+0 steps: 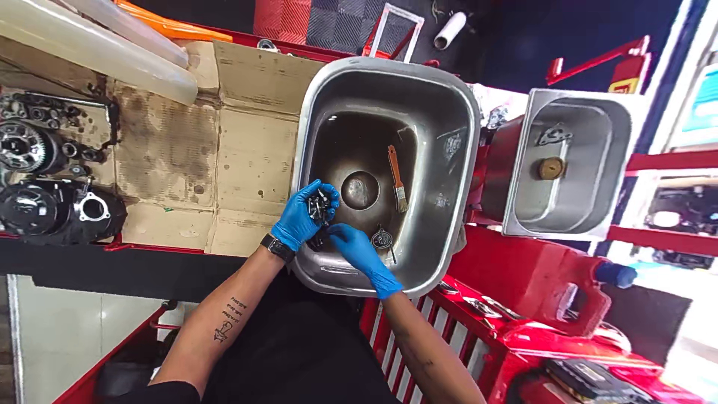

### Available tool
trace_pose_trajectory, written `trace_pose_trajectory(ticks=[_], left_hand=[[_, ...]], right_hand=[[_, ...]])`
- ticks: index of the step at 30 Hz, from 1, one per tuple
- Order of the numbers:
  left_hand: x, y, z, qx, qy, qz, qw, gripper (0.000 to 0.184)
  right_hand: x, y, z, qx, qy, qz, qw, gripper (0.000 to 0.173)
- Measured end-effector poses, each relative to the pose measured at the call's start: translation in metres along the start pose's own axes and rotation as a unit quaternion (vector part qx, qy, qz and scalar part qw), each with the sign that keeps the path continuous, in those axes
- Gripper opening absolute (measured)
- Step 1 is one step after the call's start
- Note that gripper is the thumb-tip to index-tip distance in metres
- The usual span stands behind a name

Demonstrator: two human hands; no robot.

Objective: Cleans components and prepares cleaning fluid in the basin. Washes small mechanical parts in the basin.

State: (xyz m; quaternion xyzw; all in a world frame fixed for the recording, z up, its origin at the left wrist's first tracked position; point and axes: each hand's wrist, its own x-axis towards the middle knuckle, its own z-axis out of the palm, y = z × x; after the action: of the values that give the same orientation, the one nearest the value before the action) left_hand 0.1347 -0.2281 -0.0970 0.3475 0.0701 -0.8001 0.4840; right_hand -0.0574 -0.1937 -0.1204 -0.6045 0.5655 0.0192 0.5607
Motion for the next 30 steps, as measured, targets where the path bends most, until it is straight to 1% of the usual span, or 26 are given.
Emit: trace_pose_trajectory(ticks=[1, 2, 4, 5, 6, 8, 10, 11, 13, 15, 17, 18, 20, 22, 24, 26, 27, 28, 30], left_hand=[[-0.001, -0.002, 0.0, -0.012, 0.0, -0.002, 1.0, 0.052], [-0.002, -0.005, 0.0, -0.026, 0.004, -0.004, 1.0, 0.051], [0.0, -0.015, -0.001, -0.044, 0.017, -0.016, 0.999, 0.047], [0.004, -0.021, 0.001, -0.043, 0.017, -0.021, 0.999, 0.045], [0.008, -0.028, 0.005, -0.042, 0.016, -0.021, 0.999, 0.045], [0.006, -0.044, 0.01, -0.059, 0.013, -0.006, 0.998, 0.042], [0.006, -0.049, 0.018, -0.09, -0.005, 0.038, 0.995, 0.04], [0.009, -0.049, 0.023, -0.103, -0.011, 0.066, 0.992, 0.04], [0.01, -0.043, 0.033, -0.106, 0.0, 0.128, 0.986, 0.042], [0.002, -0.027, 0.036, -0.052, -0.006, 0.213, 0.976, 0.042], [-0.014, 0.0, 0.032, 0.036, -0.011, 0.304, 0.952, 0.042], [-0.021, 0.016, 0.026, 0.069, 0.0, 0.346, 0.936, 0.041], [-0.035, 0.048, 0.001, 0.125, 0.032, 0.412, 0.902, 0.04], [-0.051, 0.088, -0.034, 0.162, 0.073, 0.466, 0.867, 0.039], [-0.075, 0.138, -0.071, 0.164, 0.135, 0.494, 0.843, 0.037], [-0.101, 0.198, -0.11, 0.137, 0.194, 0.504, 0.831, 0.036], [-0.109, 0.23, -0.134, 0.132, 0.218, 0.501, 0.827, 0.036], [-0.113, 0.263, -0.159, 0.134, 0.243, 0.494, 0.824, 0.037], [-0.115, 0.322, -0.206, 0.153, 0.287, 0.468, 0.822, 0.039]], right_hand=[[-0.009, -0.004, -0.014, 0.024, 0.023, 0.001, 0.999, 0.031], [-0.016, -0.005, -0.024, 0.004, 0.056, 0.012, 0.998, 0.031], [-0.025, 0.0, -0.033, -0.13, 0.113, 0.035, 0.984, 0.037], [-0.028, 0.002, -0.036, -0.139, 0.153, 0.018, 0.978, 0.039], [-0.031, 0.0, -0.04, -0.096, 0.202, -0.017, 0.974, 0.039], [-0.035, -0.018, -0.034, 0.076, 0.259, -0.094, 0.958, 0.043], [-0.021, -0.05, -0.019, 0.27, 0.27, -0.145, 0.913, 0.046], [-0.013, -0.068, -0.01, 0.332, 0.276, -0.155, 0.888, 0.046], [0.001, -0.095, 0.003, 0.388, 0.296, -0.182, 0.854, 0.048], [0.012, -0.118, 0.013, 0.429, 0.289, -0.199, 0.833, 0.05], [0.023, -0.149, 0.026, 0.472, 0.262, -0.201, 0.818, 0.047], [0.03, -0.165, 0.035, 0.476, 0.241, -0.205, 0.821, 0.048], [0.046, -0.196, 0.059, 0.459, 0.203, -0.206, 0.84, 0.049], [0.067, -0.232, 0.094, 0.436, 0.163, -0.19, 0.864, 0.049], [0.089, -0.284, 0.138, 0.458, 0.107, -0.136, 0.872, 0.045], [0.114, -0.351, 0.186, 0.465, 0.06, -0.065, 0.881, 0.042], [0.136, -0.377, 0.212, 0.468, 0.045, -0.054, 0.881, 0.04], [0.166, -0.391, 0.24, 0.48, 0.037, -0.075, 0.873, 0.038], [0.221, -0.416, 0.289, 0.48, 0.026, -0.1, 0.871, 0.036]])
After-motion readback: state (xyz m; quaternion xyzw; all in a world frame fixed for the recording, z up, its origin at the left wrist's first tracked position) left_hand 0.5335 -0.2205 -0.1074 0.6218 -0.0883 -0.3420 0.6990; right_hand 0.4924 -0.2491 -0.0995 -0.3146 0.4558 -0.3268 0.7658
